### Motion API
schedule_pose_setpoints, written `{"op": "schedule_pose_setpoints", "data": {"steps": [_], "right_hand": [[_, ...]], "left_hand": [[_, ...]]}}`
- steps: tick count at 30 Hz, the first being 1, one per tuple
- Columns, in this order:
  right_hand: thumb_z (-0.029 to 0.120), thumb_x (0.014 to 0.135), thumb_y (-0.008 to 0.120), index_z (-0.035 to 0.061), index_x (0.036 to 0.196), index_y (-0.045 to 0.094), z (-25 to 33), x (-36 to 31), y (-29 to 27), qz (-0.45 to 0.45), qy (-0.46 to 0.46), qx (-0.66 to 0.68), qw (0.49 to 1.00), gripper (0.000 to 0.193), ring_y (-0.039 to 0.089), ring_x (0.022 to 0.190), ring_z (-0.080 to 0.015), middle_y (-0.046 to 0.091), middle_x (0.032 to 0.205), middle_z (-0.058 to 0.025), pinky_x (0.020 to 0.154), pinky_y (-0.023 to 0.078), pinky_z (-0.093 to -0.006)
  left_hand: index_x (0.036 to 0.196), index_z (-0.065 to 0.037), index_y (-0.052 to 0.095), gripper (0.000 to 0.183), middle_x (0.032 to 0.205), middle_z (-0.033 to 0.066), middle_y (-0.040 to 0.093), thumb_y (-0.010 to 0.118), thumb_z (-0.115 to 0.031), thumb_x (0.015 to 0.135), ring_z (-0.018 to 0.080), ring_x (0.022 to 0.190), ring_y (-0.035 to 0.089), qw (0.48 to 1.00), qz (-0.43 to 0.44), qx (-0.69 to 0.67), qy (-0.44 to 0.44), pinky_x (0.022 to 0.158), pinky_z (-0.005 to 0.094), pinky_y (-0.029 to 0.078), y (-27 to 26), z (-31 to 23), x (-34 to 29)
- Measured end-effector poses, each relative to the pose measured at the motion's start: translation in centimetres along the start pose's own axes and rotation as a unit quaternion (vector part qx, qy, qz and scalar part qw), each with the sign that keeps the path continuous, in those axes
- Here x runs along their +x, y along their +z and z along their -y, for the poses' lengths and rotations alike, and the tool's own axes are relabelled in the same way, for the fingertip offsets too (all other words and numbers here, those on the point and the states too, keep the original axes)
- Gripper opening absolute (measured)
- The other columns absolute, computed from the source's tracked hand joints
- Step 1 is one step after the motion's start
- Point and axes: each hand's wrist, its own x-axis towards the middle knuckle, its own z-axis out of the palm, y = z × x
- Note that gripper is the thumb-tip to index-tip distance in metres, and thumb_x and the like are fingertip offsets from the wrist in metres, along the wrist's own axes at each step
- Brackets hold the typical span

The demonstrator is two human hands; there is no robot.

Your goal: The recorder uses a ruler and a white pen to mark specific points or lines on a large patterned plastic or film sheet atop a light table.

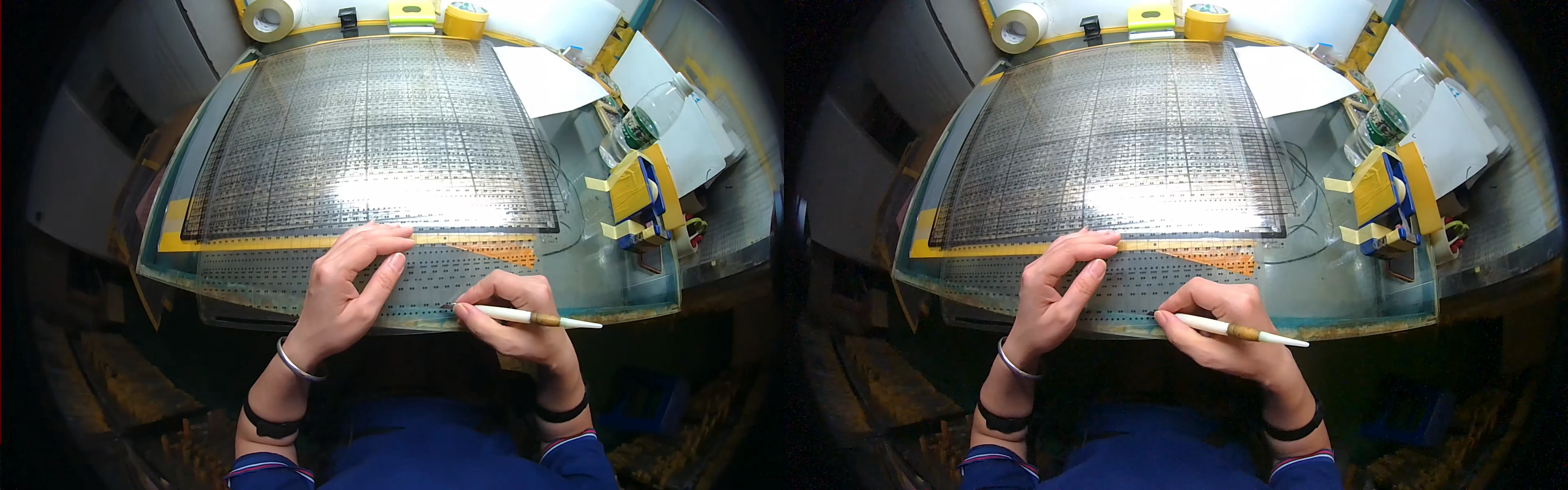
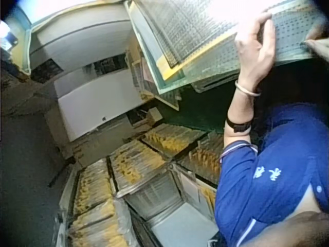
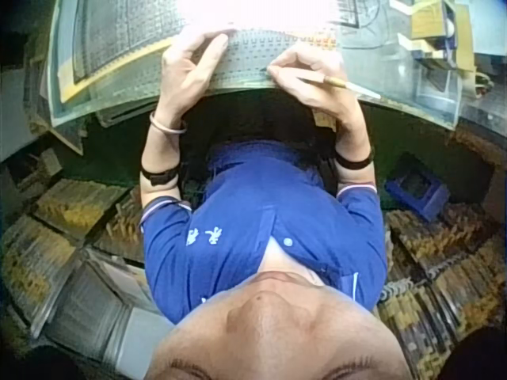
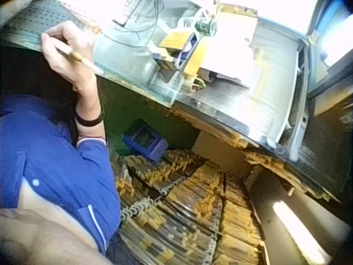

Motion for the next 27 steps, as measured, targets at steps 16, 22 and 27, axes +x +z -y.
{"op": "schedule_pose_setpoints", "data": {"steps": [16, 22, 27], "right_hand": [[0.004, 0.086, 0.077, -0.0012, 0.082, 0.071, 0.09, 0.11, -0.14, 0.012, -0.003, 0.004, 1.0, 0.009, 0.068, 0.061, -0.0089, 0.072, 0.068, -0.0062, 0.055, 0.051, -0.0231], [0.004, 0.086, 0.077, -0.0011, 0.083, 0.071, 0.28, 0.12, -0.32, 0.025, -0.002, -0.008, 1.0, 0.008, 0.067, 0.06, -0.0085, 0.071, 0.068, -0.0057, 0.055, 0.05, -0.0231], [0.004, 0.086, 0.077, -0.001, 0.083, 0.071, 0.29, 0.08, -0.24, 0.022, 0.007, 0.009, 1.0, 0.008, 0.066, 0.06, -0.009, 0.071, 0.068, -0.0064, 0.054, 0.049, -0.0242]], "left_hand": [[0.11, -0.001, 0.074, 0.017, 0.118, 0.0148, 0.074, 0.067, -0.007, 0.096, 0.0292, 0.117, 0.067, 1.0, 0.004, 0.006, 0.002, 0.109, 0.0435, 0.047, -0.04, 0.01, -0.01], [0.11, -0.002, 0.074, 0.017, 0.118, 0.0147, 0.074, 0.067, -0.008, 0.096, 0.0293, 0.118, 0.067, 1.0, 0.002, 0.009, 0.003, 0.11, 0.0439, 0.046, 0.02, 0.0, -0.01], [0.11, -0.002, 0.074, 0.017, 0.118, 0.0146, 0.074, 0.067, -0.008, 0.096, 0.0295, 0.117, 0.067, 1.0, 0.003, 0.013, 0.004, 0.11, 0.0442, 0.046, 0.02, 0.0, 0.01]]}}
